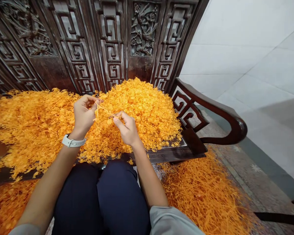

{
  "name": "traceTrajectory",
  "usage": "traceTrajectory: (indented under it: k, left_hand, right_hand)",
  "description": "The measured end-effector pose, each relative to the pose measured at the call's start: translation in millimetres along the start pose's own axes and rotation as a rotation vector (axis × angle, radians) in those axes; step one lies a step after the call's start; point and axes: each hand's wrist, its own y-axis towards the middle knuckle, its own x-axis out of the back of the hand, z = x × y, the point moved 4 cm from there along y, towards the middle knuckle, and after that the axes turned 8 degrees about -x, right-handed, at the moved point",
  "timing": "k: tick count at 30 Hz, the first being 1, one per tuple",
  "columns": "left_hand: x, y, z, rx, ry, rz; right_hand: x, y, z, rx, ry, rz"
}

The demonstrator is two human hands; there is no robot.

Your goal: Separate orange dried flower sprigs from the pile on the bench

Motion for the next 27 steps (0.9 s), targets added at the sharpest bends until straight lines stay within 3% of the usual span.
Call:
traceTrajectory:
  k: [5, 9, 12, 15, 18, 22, 27]
  left_hand:
    - [-10, -3, -6, 0.046, -0.206, 0.04]
    - [-16, -3, -4, 0.24, -0.526, 0.054]
    - [-12, -2, 2, 0.388, -0.598, -0.031]
    - [-6, -1, 7, 0.415, -0.515, -0.062]
    - [0, -1, 13, 0.408, -0.357, -0.053]
    - [2, -3, 16, 0.337, -0.135, 0.113]
    - [0, -3, 7, 0.144, 0.08, 0.207]
  right_hand:
    - [-4, 5, -9, -0.118, 0.106, -0.121]
    - [0, 6, -4, -0.103, 0.026, -0.209]
    - [2, 5, 0, -0.091, -0.012, -0.153]
    - [5, 4, -1, -0.131, 0.068, -0.146]
    - [17, 4, -4, -0.183, 0.226, -0.335]
    - [38, 3, -7, -0.181, 0.259, -0.579]
    - [48, 2, -9, -0.167, 0.246, -0.683]
